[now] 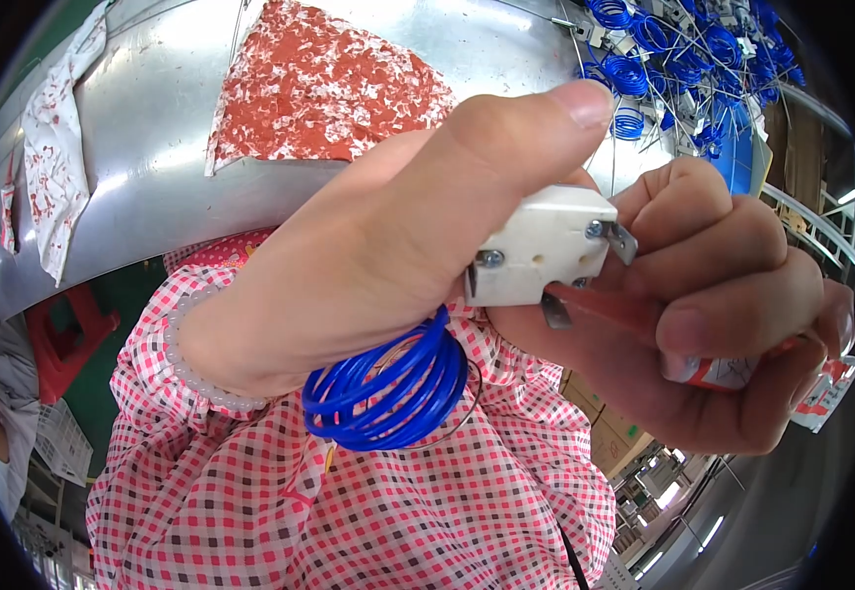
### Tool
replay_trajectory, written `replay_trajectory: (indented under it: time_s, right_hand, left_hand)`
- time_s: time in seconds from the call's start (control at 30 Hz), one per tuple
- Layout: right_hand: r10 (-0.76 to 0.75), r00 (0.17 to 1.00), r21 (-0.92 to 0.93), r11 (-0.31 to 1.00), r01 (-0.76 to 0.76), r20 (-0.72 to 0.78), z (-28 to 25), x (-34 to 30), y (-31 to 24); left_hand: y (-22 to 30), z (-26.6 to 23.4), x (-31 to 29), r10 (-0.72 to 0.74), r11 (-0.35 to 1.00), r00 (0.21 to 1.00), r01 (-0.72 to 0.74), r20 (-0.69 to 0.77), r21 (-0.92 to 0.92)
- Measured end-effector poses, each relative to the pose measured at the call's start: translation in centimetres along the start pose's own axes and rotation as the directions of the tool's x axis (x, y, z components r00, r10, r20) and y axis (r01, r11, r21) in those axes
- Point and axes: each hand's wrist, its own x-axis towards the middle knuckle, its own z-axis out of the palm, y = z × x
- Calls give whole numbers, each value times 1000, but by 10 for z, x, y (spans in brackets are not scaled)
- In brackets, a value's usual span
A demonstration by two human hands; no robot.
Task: Applying sealant from a tube to small electrical components and assembling them on a production line.
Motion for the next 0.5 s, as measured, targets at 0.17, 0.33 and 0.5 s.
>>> replay_trajectory:
  time_s: [0.17,0.33,0.5]
  right_hand:
    - [2,997,-23,1000,-4,-74,5,-2,-1]
    - [-36,975,-107,994,12,-220,14,-7,-3]
    - [-115,914,-66,993,97,-389,26,-5,7]
  left_hand:
    - [-5,3,1,54,998,998,-55,-19,-20]
    - [-9,-3,1,62,995,998,-63,14,79]
    - [-10,-3,4,88,990,996,-87,-2,106]
